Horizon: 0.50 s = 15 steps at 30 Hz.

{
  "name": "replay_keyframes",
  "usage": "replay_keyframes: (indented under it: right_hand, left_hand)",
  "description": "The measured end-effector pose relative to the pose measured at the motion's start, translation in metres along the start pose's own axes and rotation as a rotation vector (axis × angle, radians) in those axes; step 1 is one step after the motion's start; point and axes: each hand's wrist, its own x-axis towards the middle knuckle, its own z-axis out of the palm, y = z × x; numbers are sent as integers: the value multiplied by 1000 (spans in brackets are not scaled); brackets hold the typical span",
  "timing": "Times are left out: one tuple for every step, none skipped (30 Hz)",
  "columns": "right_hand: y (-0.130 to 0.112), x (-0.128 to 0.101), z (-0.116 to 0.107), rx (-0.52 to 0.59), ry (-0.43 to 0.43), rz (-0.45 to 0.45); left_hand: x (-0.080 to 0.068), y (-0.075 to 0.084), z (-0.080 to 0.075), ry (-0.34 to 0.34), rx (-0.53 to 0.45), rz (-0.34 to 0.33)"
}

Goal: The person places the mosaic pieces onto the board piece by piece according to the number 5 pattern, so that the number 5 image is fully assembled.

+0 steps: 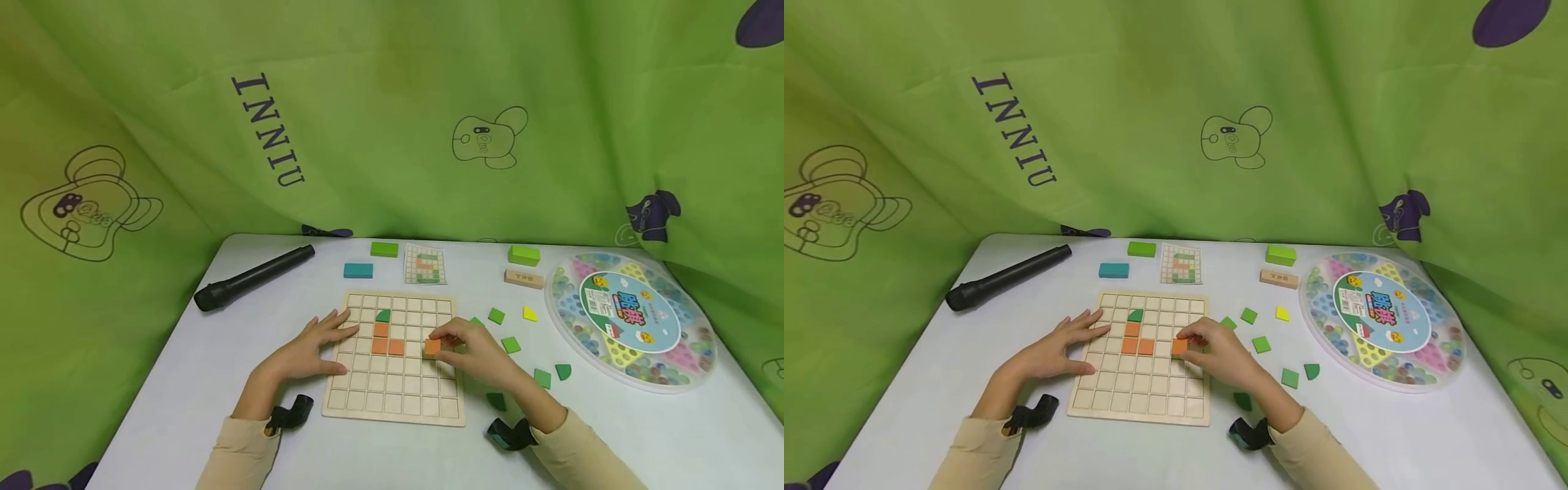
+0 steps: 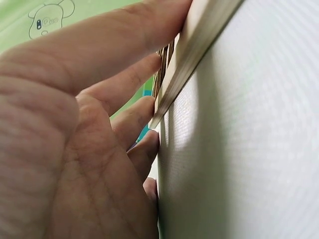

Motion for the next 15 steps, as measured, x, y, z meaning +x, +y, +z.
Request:
replay_keyframes:
  right_hand:
    - [-2,4,3,-6,-12,-1]
    - [-3,8,5,-13,-25,0]
    - [-4,11,8,-22,-37,1]
    - [-5,15,10,-37,-47,2]
    - [-5,18,12,-51,-59,3]
    - [-5,21,15,-62,-70,6]
    - [-4,24,17,-77,-82,10]
    - [-3,26,19,-89,-96,15]
    - [-3,28,21,-98,-106,21]
    - [-2,29,22,-102,-112,26]
    - [-2,31,24,-101,-117,32]
    - [-1,32,25,-99,-121,37]
    - [-1,32,26,-98,-125,35]
    - [-1,33,27,-96,-128,34]
    - [-2,33,28,-97,-127,33]
  left_hand:
    - [0,0,0,0,-3,-1]
    - [-1,0,0,1,-3,-1]
    - [-1,0,0,2,-3,-2]
    - [-1,1,0,2,-4,-2]
    - [-1,1,0,2,-4,-1]
    - [-1,1,0,2,-1,0]
    - [-1,1,0,2,3,0]
    - [-1,1,0,1,5,2]
    - [-1,1,0,1,5,1]
    - [-1,1,0,1,7,2]
    - [-1,1,0,1,9,4]
    - [-1,1,0,0,10,4]
    - [-1,1,0,-1,11,5]
    - [-1,1,0,-1,9,6]
    - [0,1,0,-1,10,5]
